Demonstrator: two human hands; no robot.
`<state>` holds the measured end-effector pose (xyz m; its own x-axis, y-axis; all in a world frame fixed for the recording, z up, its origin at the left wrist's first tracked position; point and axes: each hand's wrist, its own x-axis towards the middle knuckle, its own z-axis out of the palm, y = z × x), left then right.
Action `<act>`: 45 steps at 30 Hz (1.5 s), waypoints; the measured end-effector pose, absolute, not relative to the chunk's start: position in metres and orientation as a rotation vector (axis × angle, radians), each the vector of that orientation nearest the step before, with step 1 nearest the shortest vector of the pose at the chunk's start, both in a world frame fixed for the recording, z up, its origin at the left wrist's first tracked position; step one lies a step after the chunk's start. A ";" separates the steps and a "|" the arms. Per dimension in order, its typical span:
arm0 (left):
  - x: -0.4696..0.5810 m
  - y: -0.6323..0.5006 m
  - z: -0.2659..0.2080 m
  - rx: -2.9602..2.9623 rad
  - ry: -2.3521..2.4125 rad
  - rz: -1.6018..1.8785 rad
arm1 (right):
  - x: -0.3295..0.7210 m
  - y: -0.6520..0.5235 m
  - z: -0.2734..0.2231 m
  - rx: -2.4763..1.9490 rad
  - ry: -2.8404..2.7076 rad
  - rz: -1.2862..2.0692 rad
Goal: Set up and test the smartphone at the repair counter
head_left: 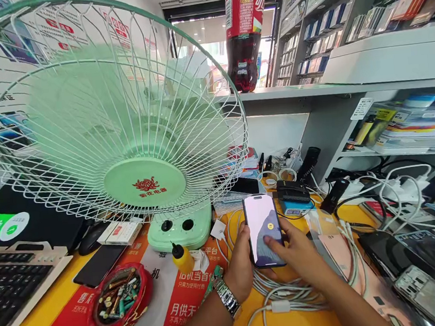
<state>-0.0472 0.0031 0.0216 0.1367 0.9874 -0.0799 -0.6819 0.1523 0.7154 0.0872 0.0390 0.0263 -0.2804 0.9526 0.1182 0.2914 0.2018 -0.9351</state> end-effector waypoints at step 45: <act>-0.040 -0.005 0.013 0.735 0.584 1.214 | 0.076 0.044 0.055 -1.376 -1.575 0.607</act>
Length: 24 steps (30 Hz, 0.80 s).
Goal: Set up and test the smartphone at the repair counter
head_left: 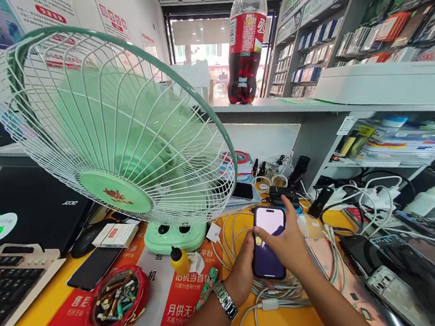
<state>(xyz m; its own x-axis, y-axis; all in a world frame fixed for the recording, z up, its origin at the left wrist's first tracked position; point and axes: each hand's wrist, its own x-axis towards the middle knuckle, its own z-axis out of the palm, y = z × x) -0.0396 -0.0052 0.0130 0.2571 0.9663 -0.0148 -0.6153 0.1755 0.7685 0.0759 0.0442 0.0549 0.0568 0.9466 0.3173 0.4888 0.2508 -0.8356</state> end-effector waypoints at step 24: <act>-0.046 -0.007 0.018 0.888 0.666 1.218 | 0.079 0.045 0.064 -1.486 -1.724 0.553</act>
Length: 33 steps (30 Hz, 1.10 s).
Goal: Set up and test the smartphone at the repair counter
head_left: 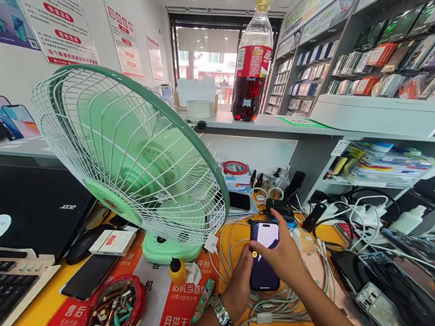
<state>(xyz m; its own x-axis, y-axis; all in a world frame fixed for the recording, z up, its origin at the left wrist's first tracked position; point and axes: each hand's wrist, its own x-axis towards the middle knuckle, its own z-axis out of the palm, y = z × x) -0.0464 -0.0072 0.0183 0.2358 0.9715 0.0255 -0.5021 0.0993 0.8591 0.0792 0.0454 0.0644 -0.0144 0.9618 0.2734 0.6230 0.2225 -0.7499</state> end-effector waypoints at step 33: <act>-0.047 -0.007 0.030 0.697 0.601 1.122 | 0.130 0.051 0.084 -1.014 -1.894 1.251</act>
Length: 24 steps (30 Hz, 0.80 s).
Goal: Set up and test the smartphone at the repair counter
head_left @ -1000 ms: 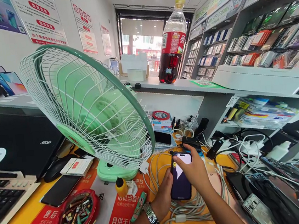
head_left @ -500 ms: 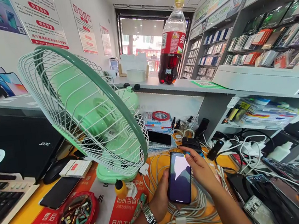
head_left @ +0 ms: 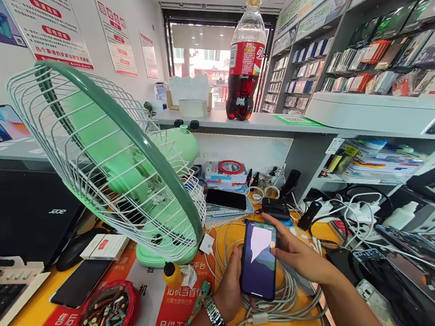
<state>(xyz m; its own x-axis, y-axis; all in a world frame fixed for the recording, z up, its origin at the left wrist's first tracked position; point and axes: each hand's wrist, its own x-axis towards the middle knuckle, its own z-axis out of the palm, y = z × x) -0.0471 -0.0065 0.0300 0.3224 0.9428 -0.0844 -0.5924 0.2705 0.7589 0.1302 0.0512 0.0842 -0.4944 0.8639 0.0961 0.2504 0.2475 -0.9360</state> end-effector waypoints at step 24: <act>-0.052 -0.004 0.025 0.835 0.601 1.312 | 0.106 0.064 0.077 -1.243 -1.713 0.970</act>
<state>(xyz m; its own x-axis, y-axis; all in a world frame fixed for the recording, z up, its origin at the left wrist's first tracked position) -0.0518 -0.0036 0.0253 0.1786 0.9812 0.0732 -0.5850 0.0461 0.8097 0.1058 0.0640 0.0766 -0.2063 0.9654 0.1594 0.3599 0.2263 -0.9051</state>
